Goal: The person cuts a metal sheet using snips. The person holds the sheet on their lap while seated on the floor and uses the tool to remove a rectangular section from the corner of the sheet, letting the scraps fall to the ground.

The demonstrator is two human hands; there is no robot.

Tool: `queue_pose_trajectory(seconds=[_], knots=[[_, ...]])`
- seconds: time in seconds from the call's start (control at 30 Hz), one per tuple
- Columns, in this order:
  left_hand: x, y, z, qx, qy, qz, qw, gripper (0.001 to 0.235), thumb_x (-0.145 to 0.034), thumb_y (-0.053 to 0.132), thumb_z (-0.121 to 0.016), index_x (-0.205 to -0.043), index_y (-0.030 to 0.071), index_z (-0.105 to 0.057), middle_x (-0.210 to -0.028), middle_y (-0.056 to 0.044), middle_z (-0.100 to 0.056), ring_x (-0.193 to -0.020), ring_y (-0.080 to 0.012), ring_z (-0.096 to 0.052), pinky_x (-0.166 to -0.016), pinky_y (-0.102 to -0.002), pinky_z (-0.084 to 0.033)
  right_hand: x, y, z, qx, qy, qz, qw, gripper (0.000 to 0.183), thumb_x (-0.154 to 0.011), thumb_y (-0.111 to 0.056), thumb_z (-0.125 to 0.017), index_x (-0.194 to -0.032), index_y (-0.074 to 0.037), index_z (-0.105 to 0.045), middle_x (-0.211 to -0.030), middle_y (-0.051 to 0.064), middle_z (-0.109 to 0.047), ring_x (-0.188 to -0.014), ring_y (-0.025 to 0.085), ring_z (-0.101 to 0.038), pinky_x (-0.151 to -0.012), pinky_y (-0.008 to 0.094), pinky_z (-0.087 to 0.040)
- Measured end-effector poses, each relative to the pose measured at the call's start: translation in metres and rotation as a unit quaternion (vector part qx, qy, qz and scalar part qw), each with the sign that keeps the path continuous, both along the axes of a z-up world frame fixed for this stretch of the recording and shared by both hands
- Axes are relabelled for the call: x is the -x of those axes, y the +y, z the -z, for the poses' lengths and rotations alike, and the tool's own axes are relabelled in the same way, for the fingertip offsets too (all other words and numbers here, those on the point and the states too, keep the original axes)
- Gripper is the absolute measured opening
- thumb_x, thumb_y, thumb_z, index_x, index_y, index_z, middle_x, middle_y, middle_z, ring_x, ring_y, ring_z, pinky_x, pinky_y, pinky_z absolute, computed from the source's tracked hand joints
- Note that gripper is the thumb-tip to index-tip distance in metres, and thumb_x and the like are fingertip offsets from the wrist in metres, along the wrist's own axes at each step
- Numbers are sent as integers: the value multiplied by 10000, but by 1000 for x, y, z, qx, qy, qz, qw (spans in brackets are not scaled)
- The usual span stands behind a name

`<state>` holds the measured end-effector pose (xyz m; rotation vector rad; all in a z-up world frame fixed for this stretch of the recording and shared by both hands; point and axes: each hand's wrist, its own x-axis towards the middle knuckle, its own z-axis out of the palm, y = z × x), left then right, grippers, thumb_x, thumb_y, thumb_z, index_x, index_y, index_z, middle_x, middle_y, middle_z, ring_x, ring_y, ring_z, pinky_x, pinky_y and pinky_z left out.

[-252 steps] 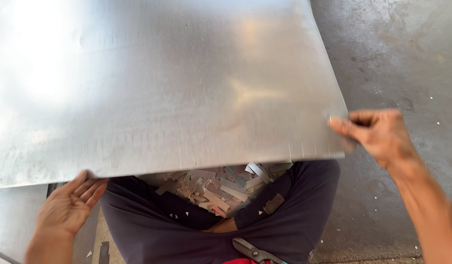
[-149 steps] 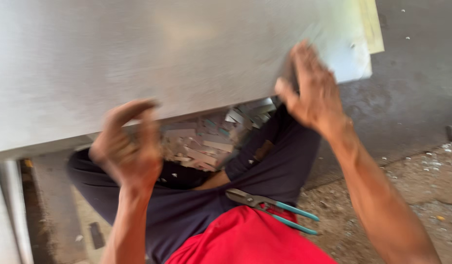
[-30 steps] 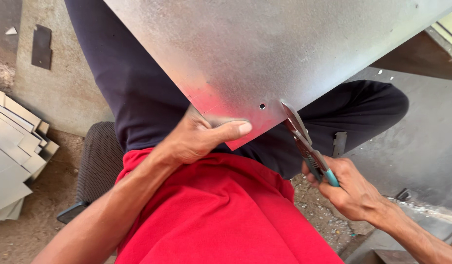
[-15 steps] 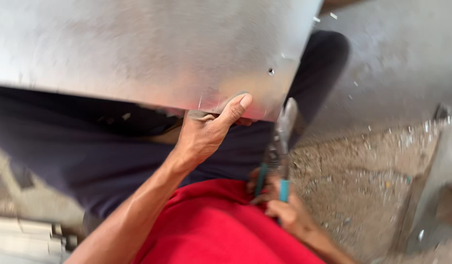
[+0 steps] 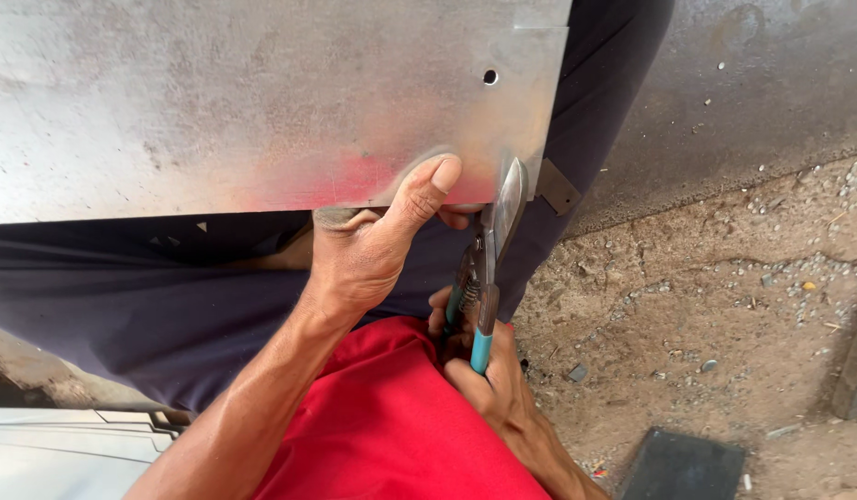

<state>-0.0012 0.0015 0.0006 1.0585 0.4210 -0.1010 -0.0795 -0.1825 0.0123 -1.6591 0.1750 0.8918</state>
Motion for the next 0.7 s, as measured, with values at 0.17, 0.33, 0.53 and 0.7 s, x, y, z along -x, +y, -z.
queue_pose_trajectory(seconds=[0.17, 0.33, 0.53, 0.7], knots=[[2, -2, 3, -36, 34, -22, 999, 263, -940, 210, -765, -1144, 43, -760, -991, 11, -759, -888, -58, -700, -806, -230, -587, 2, 0, 25, 47, -75, 12, 996, 302, -665, -65, -523, -932, 13, -642, -730, 38, -618, -631, 133, -587, -600, 269, -493], [3, -2, 2, -97, 64, -31, 993, 252, -941, 235, -790, -1109, 48, -804, -838, 16, -737, -753, -60, -660, -665, -225, -545, -21, 14, 4, 26, -14, 42, 999, 398, -615, -79, -485, -976, 5, -627, -766, 29, -596, -639, 130, -529, -572, 265, -418], [0, -5, 0, -70, 65, -40, 995, 235, -929, 229, -792, -1067, 39, -803, -830, 41, -712, -702, -55, -626, -604, -217, -515, -35, 32, -3, 53, -35, 81, 995, 280, -646, -111, -501, -858, 25, -625, -680, 64, -598, -584, 144, -556, -538, 286, -468], [5, -3, -5, 21, 119, -16, 993, 221, -934, 227, -779, -1040, 34, -803, -763, 31, -697, -591, -78, -613, -425, -253, -481, -56, 33, -1, 55, -106, 48, 992, 368, -644, -159, -472, -944, -5, -620, -689, 38, -563, -563, 121, -481, -477, 283, -386]])
